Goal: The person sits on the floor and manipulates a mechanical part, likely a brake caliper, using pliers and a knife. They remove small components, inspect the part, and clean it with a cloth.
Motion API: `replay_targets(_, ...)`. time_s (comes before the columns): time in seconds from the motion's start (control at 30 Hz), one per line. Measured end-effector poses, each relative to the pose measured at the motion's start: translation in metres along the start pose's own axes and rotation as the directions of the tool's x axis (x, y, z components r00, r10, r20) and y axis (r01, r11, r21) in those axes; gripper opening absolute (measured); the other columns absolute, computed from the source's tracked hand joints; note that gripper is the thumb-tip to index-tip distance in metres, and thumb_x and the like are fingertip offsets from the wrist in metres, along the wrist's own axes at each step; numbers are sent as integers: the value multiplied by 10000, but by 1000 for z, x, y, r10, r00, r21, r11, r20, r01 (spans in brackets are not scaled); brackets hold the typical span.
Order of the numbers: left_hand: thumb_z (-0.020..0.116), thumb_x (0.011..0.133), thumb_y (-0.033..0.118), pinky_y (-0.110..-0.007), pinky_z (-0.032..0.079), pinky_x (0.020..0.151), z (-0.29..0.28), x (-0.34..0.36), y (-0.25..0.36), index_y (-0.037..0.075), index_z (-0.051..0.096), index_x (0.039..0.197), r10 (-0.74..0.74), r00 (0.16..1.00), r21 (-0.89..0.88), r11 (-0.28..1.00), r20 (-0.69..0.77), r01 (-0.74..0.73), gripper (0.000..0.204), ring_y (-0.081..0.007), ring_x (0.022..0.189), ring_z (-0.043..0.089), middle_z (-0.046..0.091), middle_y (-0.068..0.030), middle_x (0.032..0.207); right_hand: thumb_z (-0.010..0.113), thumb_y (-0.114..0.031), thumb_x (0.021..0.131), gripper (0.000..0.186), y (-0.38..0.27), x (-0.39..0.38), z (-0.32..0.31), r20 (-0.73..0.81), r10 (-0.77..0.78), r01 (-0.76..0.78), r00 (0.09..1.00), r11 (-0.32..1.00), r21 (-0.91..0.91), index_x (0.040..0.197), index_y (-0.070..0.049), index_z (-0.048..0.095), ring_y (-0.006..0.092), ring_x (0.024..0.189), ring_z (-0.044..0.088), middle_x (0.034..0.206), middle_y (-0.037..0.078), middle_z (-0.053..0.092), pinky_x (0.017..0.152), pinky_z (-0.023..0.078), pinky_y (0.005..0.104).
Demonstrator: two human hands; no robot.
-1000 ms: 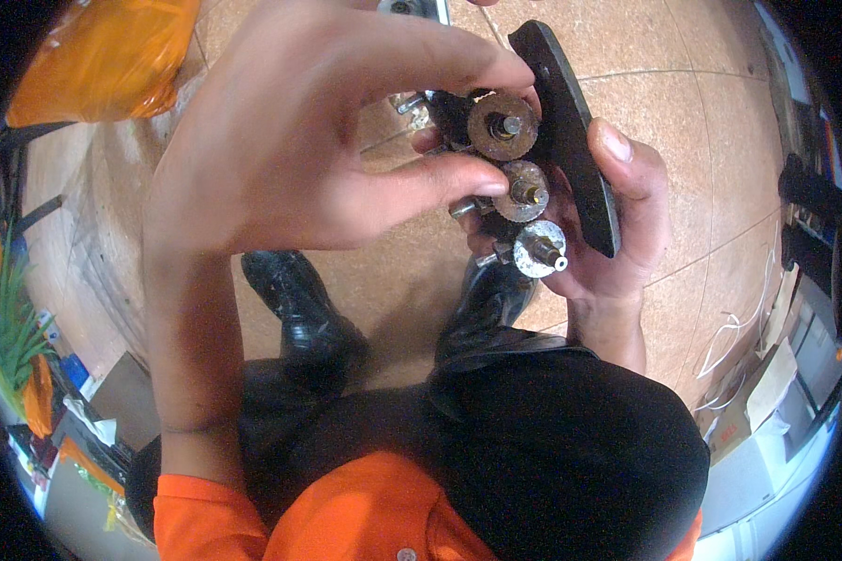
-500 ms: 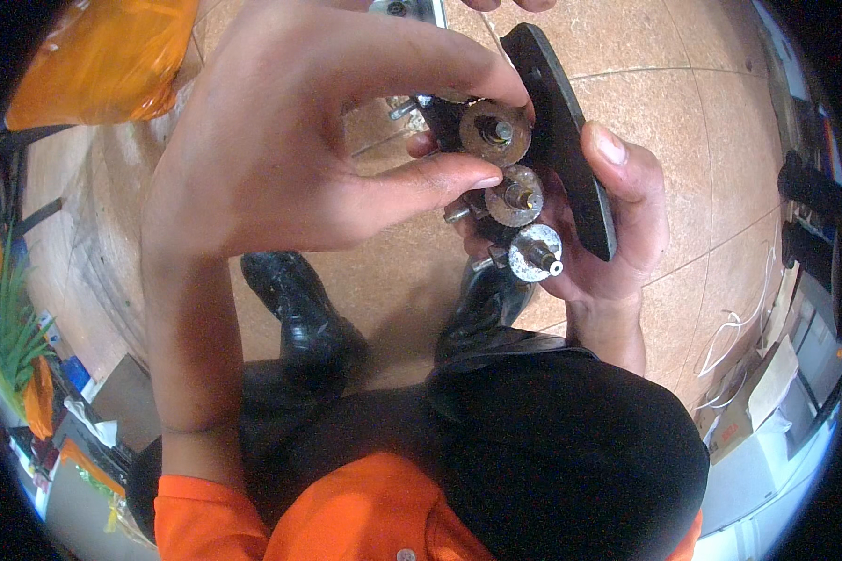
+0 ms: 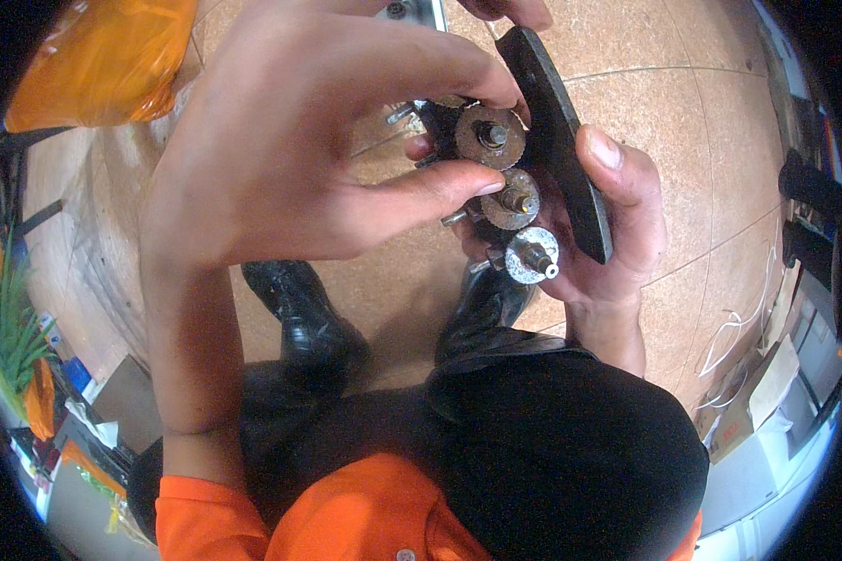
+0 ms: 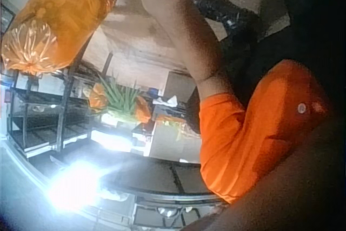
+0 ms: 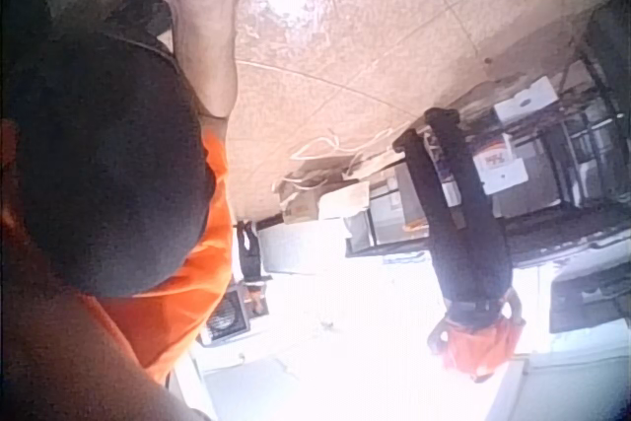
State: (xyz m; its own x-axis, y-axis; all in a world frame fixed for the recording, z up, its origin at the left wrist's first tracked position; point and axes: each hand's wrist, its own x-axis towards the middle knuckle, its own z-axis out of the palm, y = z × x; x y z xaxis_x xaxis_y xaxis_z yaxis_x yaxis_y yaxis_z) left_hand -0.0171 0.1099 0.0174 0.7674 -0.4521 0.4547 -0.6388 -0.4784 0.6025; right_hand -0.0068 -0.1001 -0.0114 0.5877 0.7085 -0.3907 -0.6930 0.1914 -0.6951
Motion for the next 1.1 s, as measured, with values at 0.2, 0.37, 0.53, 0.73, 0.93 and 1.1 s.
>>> replay_targets(0.2,814,663,83,-341,561,744,7,-6,-13,14,693,965,180,983,120,977,-21,-177,332,-288,985,645,560,-207,1127,515,-462,861,678,0,-1,-1,29,-13,11,999,997,72,1303,50,472,214,839,631,1086,178,616,679,517,304)
replay_targets(0.37,807,670,68,-351,561,769,9,-1,-11,17,700,970,242,965,1,970,-105,-243,322,-301,1016,637,553,-215,1140,547,-440,855,652,-1,-2,-1,31,0,-4,1000,994,111,1304,29,486,181,834,608,1066,120,619,676,493,287)
replay_targets(0.53,795,681,53,-365,554,827,4,3,5,21,714,981,-5,998,-136,991,-58,-2,313,-317,1076,613,544,-225,1157,539,-438,856,657,0,-5,-3,22,26,-29,999,991,134,1319,24,479,177,835,611,1060,119,621,677,498,290)
replay_targets(0.73,774,690,28,-349,543,855,2,-2,6,5,713,1011,7,999,-197,980,-31,-13,327,-317,1105,597,526,-225,1192,479,-529,855,700,-2,-3,2,-42,11,-11,999,1000,5,1222,66,513,281,730,669,984,210,644,569,559,358)
replay_targets(0.93,760,688,-6,-329,536,870,17,-8,-17,-9,705,1039,69,996,-187,979,-57,-78,355,-312,1096,598,507,-219,1211,479,-519,855,683,-1,-1,2,-16,10,-9,1000,999,48,1233,49,510,266,738,656,980,181,639,561,540,346)
replay_targets(1.1,759,703,0,-358,532,891,8,-7,-2,-8,694,1074,-58,998,-199,978,2,57,377,-317,1120,585,514,-227,1216,519,-442,878,639,-2,-3,0,57,6,-14,998,989,144,1329,8,466,175,864,613,1087,122,612,692,522,301)
